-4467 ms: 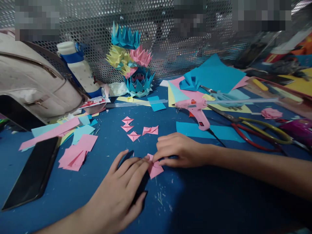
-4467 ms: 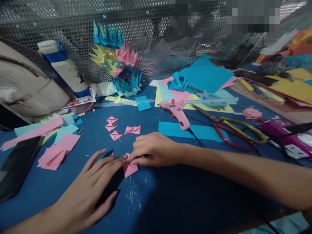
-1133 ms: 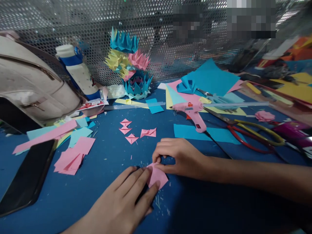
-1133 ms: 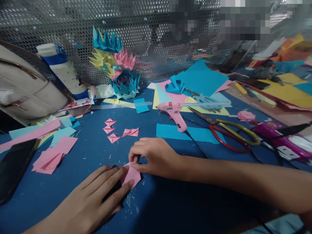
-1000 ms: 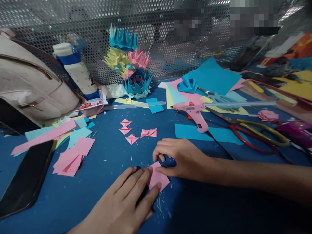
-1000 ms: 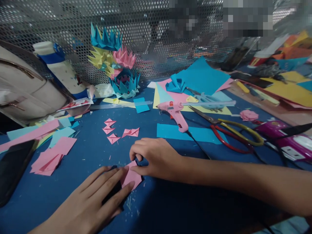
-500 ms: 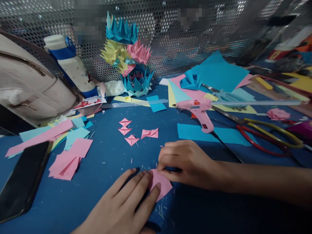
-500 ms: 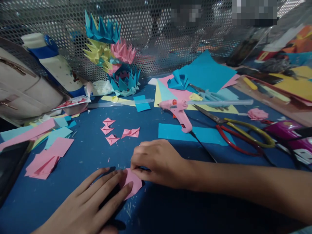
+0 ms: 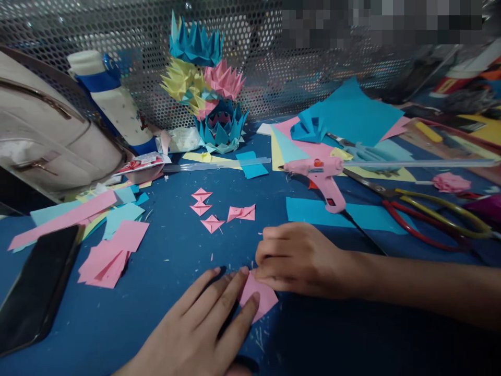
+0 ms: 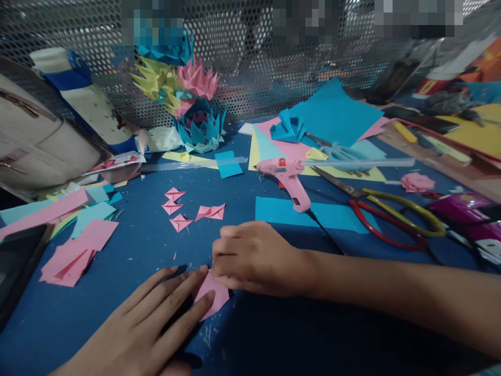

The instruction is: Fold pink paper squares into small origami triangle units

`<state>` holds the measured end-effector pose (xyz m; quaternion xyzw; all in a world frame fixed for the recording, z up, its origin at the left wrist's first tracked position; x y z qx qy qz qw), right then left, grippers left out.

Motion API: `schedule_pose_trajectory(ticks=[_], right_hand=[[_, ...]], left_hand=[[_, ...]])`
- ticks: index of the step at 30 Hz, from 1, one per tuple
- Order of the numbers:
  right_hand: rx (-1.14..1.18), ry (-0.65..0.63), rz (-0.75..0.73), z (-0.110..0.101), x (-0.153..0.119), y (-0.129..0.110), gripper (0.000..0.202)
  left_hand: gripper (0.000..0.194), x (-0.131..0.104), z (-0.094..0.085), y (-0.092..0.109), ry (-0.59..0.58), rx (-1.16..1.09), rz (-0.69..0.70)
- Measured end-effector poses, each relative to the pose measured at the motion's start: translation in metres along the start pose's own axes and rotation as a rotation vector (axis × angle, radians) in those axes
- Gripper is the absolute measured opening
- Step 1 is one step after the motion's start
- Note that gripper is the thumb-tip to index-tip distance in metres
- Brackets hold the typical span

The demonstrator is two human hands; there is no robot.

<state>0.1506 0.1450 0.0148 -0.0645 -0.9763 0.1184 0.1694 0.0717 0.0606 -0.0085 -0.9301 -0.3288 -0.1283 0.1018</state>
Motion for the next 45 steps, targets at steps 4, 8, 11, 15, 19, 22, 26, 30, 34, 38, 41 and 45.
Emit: schedule_pose_trajectory(ticks=[4,8,11,15,19,22,26,30,34,38,41,45], right_hand=[[-0.051,-0.002,-0.03,0.001,0.0,-0.003,0.02],[-0.093,-0.048,-0.045,0.004,0.002,-0.004,0.028],[-0.115,-0.067,-0.075,0.007,0.003,-0.005,0.029],[-0.115,-0.106,-0.076,0.008,0.004,-0.004,0.027],[-0.095,-0.217,-0.024,0.004,0.008,-0.004,0.024],[-0.155,-0.288,0.02,-0.001,0.009,-0.007,0.018],[-0.132,-0.346,0.076,-0.002,0.01,-0.007,0.016],[0.051,-0.329,0.271,0.005,0.008,0.011,0.018],[0.187,-0.273,0.448,0.013,0.005,0.026,0.012],[0.235,-0.27,0.513,0.017,0.003,0.027,0.01],[0.234,-0.269,0.501,0.015,0.005,0.024,0.008],[0.225,-0.259,0.478,0.013,0.007,0.023,0.009]], left_hand=[[0.059,0.0,-0.002,0.0,0.015,0.005,0.002],[0.058,0.006,-0.01,0.0,-0.006,0.028,0.03],[0.055,0.012,-0.011,0.001,-0.08,0.053,0.079],[0.059,0.014,-0.018,-0.002,-0.084,0.059,0.097],[0.06,0.012,-0.016,-0.001,-0.098,0.052,0.108],[0.061,0.009,-0.012,0.001,-0.083,0.031,0.106],[0.062,0.005,-0.008,0.0,-0.041,-0.005,0.072],[0.057,0.005,-0.008,-0.001,-0.054,-0.04,0.045],[0.054,0.007,-0.008,-0.003,-0.074,-0.085,0.023],[0.051,0.008,-0.01,-0.005,-0.062,-0.11,0.012],[0.048,0.009,-0.018,-0.004,-0.028,-0.102,0.037],[0.043,0.01,-0.026,-0.001,-0.036,-0.087,0.098]])
Point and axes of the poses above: each hand's wrist, its own x-axis towards the middle knuckle, its own z-axis out of the palm, y = z × x, the point moved 10 cm from there along x, towards the middle knuckle, and after that the axes turned 5 degrees about -y, right-handed, at the moved point
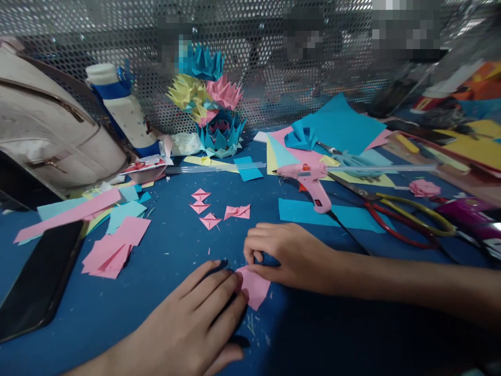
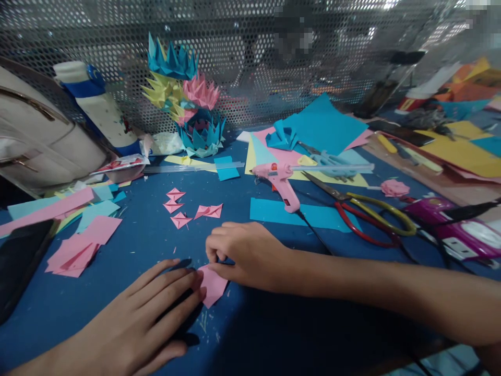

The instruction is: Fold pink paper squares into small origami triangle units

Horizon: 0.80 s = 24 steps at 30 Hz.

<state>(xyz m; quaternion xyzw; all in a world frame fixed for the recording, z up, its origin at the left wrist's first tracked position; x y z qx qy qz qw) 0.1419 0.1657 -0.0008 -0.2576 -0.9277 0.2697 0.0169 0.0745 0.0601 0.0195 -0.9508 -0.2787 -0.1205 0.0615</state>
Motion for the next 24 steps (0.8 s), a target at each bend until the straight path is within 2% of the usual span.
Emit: schedule_pose_trajectory(ticks=[5,10,16,21,24], right_hand=[[-0.059,0.027,-0.042,-0.003,0.001,-0.005,0.008],[-0.139,0.058,-0.112,-0.002,-0.001,-0.013,0.013],[-0.405,0.08,-0.285,0.004,-0.006,-0.031,0.013],[-0.557,0.07,-0.397,0.006,-0.012,-0.047,0.017],[-0.611,0.051,-0.399,0.006,-0.014,-0.049,0.019]], left_hand=[[0.041,0.0,-0.008,0.004,0.046,0.008,0.027],[0.041,0.001,-0.008,0.004,0.057,0.032,0.02],[0.047,-0.001,-0.009,-0.004,0.125,0.024,-0.057],[0.05,0.0,0.002,0.001,0.004,0.027,0.003],[0.05,-0.001,-0.003,0.0,0.032,0.024,0.005]])
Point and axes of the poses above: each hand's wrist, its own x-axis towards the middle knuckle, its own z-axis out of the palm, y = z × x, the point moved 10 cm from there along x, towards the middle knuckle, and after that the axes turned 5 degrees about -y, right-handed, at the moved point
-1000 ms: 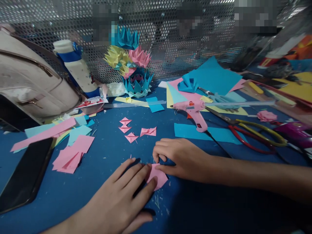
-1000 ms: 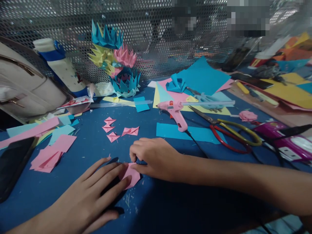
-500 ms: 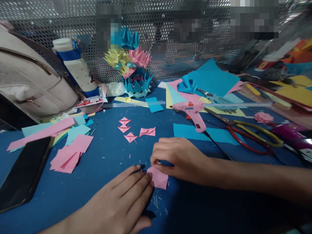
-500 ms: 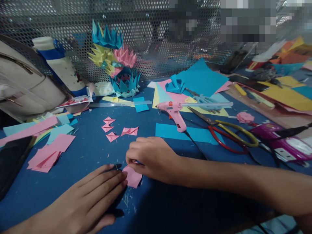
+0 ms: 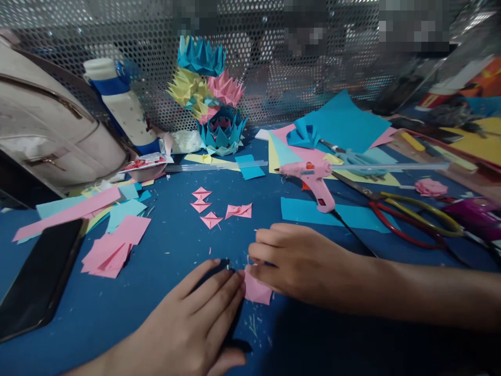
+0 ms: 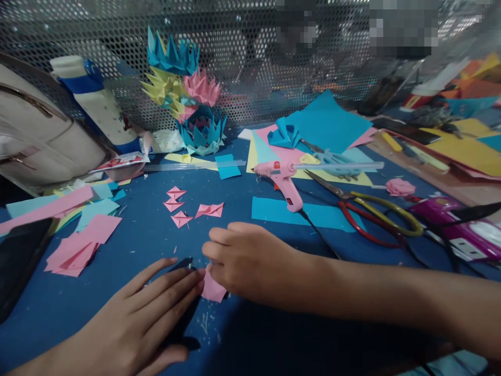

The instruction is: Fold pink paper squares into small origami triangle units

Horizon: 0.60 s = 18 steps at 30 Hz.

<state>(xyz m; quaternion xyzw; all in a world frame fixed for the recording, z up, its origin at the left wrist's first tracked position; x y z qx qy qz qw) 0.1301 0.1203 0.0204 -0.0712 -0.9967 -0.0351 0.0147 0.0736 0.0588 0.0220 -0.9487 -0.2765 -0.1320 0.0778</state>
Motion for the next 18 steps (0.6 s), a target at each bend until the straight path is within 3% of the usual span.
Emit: schedule_pose_trajectory(ticks=[1,5,10,13,15,18], right_hand=[[0.003,-0.01,0.009,-0.001,-0.001,0.001,0.019],[0.07,-0.1,0.051,0.0,-0.007,0.009,0.017],[0.148,-0.181,0.087,-0.001,-0.011,0.02,0.021],[0.329,-0.175,0.13,0.002,-0.009,0.031,0.022],[0.487,-0.152,0.238,0.005,-0.008,0.046,0.02],[0.583,-0.231,0.466,0.021,-0.014,0.065,0.026]], left_hand=[[0.05,-0.001,-0.004,-0.001,0.027,0.002,-0.01],[0.056,-0.001,0.005,0.002,-0.091,0.017,0.034],[0.052,0.0,0.0,-0.001,0.002,-0.006,-0.005],[0.053,0.002,0.007,-0.001,-0.049,-0.028,-0.019],[0.055,0.003,0.013,-0.001,-0.11,-0.036,-0.024],[0.058,0.003,0.019,-0.002,-0.183,-0.048,-0.028]])
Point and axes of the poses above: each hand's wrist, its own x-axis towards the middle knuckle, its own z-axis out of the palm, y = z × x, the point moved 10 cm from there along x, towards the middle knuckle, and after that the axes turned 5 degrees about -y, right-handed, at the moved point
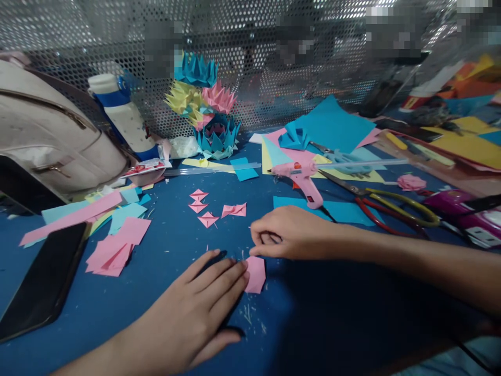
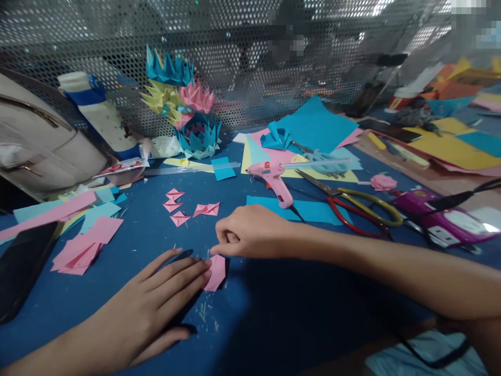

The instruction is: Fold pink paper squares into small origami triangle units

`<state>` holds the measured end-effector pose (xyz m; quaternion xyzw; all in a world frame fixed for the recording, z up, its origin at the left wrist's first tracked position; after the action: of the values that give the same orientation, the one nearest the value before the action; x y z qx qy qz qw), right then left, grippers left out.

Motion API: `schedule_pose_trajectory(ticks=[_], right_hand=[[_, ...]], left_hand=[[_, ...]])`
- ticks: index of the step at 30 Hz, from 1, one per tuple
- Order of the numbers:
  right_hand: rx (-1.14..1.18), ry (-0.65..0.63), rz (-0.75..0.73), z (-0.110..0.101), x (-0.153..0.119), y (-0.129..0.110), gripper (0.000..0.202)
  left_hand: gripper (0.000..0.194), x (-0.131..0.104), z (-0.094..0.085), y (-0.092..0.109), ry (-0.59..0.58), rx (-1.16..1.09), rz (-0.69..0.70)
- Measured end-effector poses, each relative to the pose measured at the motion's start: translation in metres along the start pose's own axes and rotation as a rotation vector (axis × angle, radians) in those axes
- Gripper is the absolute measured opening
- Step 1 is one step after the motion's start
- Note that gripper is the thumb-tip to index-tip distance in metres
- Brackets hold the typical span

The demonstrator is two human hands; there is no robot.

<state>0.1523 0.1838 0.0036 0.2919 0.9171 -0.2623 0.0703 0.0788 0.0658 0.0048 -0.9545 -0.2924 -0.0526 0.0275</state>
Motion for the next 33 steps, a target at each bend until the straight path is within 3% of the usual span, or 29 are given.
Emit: schedule_pose_trajectory(ticks=[2,7,17,23,29,33], right_hand=[[-0.009,-0.034,0.063,0.005,-0.001,0.003,0.03],[-0.031,-0.024,-0.019,0.01,-0.004,-0.008,0.013],[0.015,0.153,-0.114,0.003,0.0,-0.004,0.006],[-0.057,0.256,-0.117,0.0,-0.007,-0.007,0.006],[-0.125,0.242,-0.139,0.004,-0.007,-0.012,0.006],[-0.052,0.221,-0.145,0.006,-0.003,-0.008,0.004]], left_hand=[[0.059,0.001,0.002,0.0,-0.015,-0.006,0.007],[0.057,0.001,0.001,0.002,-0.005,0.001,0.022],[0.055,0.001,-0.002,0.0,0.008,-0.006,0.021],[0.068,0.002,0.006,-0.006,-0.055,-0.045,-0.02],[0.069,0.002,0.009,-0.006,-0.061,-0.056,-0.012],[0.059,0.001,0.007,-0.006,-0.022,-0.054,-0.021]])
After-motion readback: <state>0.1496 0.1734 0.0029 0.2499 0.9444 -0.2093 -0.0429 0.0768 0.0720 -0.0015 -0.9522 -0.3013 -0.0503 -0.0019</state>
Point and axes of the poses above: each hand's wrist, its own x-axis towards the middle knuckle, its own z-axis out of the palm, y = z × x, the point moved 10 cm from there along x, towards the middle knuckle, and after that the axes turned 5 degrees about -y, right-handed, at the moved point
